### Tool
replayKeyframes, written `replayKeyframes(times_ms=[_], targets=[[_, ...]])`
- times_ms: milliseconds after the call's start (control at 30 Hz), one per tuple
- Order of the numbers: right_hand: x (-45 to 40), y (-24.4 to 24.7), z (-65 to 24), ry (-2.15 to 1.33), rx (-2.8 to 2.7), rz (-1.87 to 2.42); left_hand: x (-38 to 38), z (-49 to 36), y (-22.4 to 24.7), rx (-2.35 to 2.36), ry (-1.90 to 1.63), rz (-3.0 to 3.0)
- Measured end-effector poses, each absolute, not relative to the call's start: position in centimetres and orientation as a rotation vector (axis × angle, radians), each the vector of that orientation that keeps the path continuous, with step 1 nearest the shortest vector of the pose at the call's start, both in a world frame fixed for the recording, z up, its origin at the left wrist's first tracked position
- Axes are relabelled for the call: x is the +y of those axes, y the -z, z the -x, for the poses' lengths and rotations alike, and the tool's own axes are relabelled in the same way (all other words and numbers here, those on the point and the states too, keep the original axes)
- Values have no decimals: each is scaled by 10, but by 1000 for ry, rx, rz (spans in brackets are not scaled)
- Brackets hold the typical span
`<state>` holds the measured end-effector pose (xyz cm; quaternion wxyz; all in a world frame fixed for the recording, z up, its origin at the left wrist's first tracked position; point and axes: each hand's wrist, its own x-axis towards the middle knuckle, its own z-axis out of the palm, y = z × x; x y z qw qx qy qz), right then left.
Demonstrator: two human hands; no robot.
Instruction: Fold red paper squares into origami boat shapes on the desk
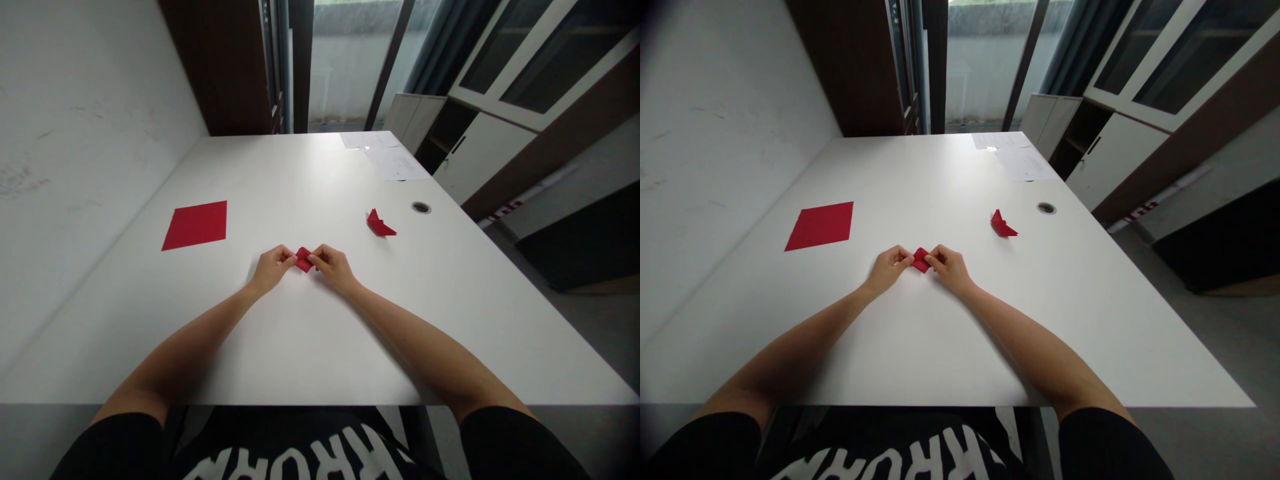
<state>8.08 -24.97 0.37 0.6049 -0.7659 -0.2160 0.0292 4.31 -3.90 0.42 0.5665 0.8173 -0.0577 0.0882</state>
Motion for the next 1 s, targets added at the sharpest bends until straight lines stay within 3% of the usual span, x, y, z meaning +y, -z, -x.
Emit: replayKeyframes(times_ms=[567, 867, 1000], targets=[[-246, 1, -82, -146, -487, 1784, -46, -35, -14, -195, -347, -1935], [-247, -10, -75, -80, -632, 1813, -46, -45, -1, -189, -32, -1717], [-246, -16, -72, -86, -668, 1837, -46, -43, -5, -209, -92, -1756]])
